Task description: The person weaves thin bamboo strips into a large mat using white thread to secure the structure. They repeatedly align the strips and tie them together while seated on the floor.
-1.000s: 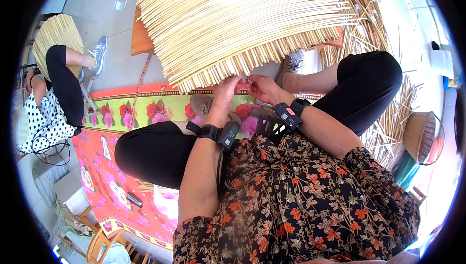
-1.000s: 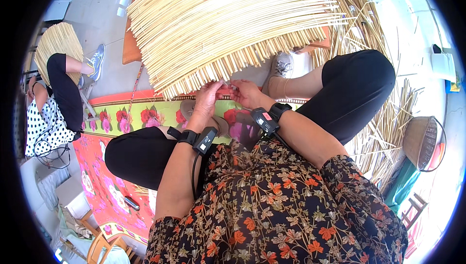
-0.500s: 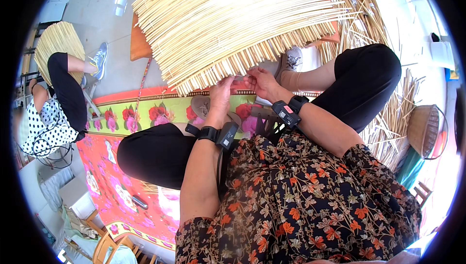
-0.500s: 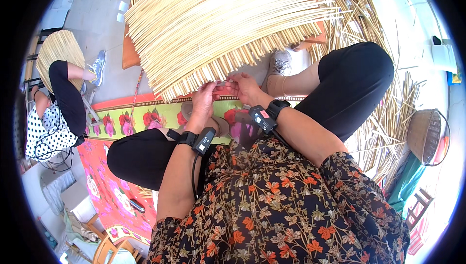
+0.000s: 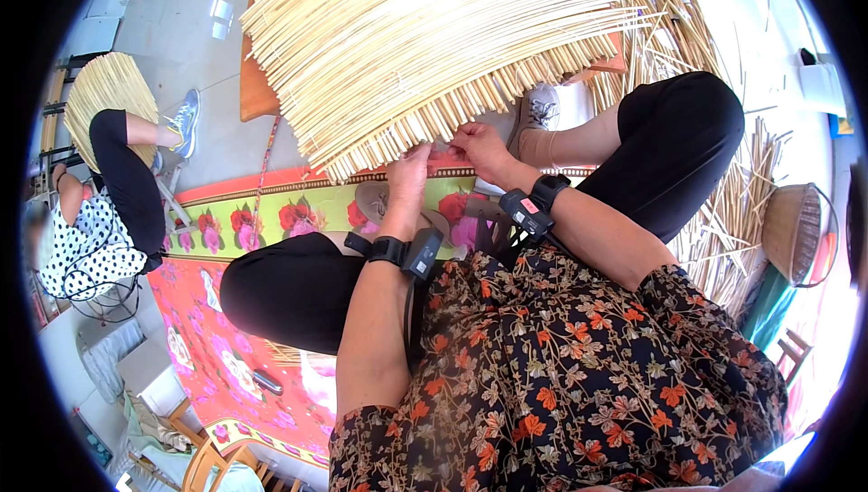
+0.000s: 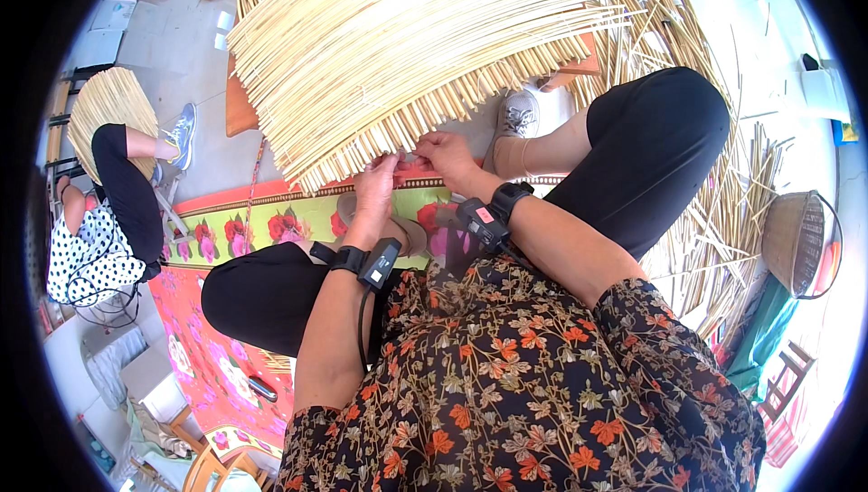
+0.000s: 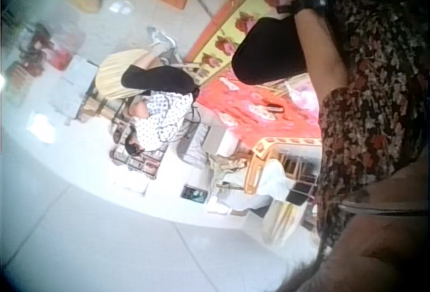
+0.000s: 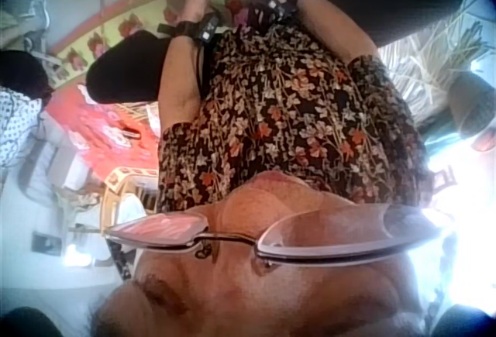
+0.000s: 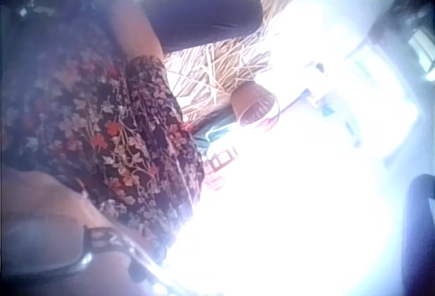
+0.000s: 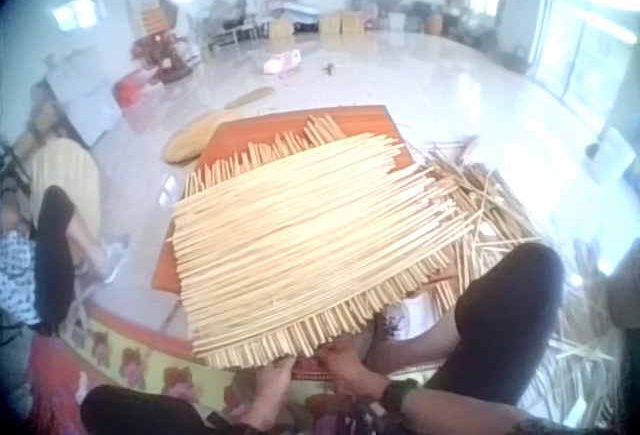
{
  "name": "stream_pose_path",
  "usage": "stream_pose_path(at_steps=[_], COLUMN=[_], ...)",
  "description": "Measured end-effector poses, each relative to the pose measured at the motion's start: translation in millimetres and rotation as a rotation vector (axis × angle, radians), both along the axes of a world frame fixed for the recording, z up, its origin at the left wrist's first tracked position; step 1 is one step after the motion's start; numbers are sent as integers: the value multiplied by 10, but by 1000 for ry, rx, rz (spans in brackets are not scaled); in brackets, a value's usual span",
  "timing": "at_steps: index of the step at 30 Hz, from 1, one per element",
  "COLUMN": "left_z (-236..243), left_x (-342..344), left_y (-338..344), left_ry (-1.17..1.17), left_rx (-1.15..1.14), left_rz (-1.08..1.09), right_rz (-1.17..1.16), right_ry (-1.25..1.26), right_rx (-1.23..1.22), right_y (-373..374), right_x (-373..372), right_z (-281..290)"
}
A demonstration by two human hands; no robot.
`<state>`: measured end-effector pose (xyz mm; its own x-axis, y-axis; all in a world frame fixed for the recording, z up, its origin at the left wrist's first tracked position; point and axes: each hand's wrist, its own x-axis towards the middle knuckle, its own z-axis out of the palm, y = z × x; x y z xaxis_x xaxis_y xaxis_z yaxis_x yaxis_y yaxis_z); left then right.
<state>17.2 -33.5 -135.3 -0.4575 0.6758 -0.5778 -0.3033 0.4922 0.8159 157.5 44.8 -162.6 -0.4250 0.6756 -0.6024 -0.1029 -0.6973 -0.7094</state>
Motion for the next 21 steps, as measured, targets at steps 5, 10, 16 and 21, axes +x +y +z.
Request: stream_pose_path(at_steps=[5, 10, 16, 21], left_z=[-342, -339, -155, -119], left_x=[-145, -123, 2, 4], left_y=[-67, -49, -118, -65], left_ry=[228, 335, -316, -538], left_rx=[-98, 15, 111, 204], left_rz=[-102, -137, -19, -12], right_rz=[308, 182, -49, -21], right_ry=[-305, -333, -146, -170], right_rx=[341, 259, -168, -194], right_y=[32, 54, -19, 70], right_x=[-121, -197, -303, -241], right_z=[47, -145, 70, 11])
